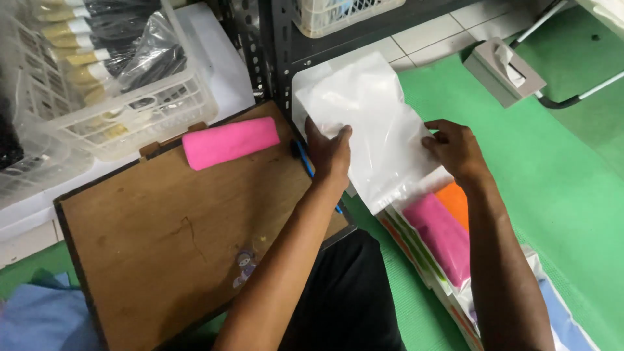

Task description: The person folds a pink cloth on a wooden board, using a blue brush to smooth it, then places it in a plastic bag. They repeat the process with a blue cloth, brushing and folding it neatly.

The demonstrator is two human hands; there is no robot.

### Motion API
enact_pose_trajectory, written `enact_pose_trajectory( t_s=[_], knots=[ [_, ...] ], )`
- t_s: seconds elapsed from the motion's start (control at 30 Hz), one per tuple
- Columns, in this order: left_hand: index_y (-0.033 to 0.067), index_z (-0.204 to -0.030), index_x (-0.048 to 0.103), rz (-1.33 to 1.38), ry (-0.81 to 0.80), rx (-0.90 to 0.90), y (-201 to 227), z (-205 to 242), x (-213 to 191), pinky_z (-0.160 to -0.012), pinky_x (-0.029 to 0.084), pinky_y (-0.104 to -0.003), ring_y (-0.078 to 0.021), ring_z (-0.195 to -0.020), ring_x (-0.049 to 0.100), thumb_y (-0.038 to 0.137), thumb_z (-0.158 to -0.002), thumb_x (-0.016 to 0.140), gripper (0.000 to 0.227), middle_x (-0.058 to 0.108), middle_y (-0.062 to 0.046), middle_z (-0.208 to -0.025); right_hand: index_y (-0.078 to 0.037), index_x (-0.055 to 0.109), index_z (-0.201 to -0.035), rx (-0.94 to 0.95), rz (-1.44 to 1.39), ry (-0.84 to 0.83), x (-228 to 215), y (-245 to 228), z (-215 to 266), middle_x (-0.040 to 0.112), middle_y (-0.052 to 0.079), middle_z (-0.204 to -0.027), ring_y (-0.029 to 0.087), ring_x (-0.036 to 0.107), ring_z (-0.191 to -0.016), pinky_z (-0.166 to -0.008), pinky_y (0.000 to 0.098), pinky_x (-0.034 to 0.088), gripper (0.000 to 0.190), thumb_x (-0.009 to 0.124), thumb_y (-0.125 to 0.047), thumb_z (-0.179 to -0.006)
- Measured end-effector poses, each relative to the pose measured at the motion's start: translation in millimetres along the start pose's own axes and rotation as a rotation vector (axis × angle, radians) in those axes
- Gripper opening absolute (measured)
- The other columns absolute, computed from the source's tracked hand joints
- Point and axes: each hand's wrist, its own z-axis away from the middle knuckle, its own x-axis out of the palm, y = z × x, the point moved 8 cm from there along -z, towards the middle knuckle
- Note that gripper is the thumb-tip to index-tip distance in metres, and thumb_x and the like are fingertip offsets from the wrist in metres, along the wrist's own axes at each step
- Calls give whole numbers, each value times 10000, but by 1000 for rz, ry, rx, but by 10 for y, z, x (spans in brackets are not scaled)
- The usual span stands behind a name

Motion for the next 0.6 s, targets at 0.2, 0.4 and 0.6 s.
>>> enact_pose_trajectory(
  t_s=[0.2,0.4,0.6],
  knots=[
    [96,-1650,82,-176,-28,38,-58,-308,226,-1314,100,-436,-301,-1599,93,91,-961,587,854,114,-197,-1704,-320,747,-1248,55,145,39,740,829,-1073,751,38,-932,240,722,-903,-766,424,601,370,784,-298,-880],
    [-2,-1263,689,71,-369,393,259,419,-612,-1047,536,-470,-302,-1212,666,84,-981,649,298,725,-214,-1227,-192,770,-1217,-216,443,34,1176,775,-1303,777,144,-942,376,751,-913,-816,495,610,333,635,-182,-913],
    [112,-1165,789,-653,4,513,679,815,-2912,-933,587,-434,-298,-1035,759,24,-924,688,275,803,-128,-1023,-9,702,-1355,-260,497,230,857,-523,-497,724,270,-1108,497,703,-1017,-853,610,570,423,712,-147,-955]
  ],
)
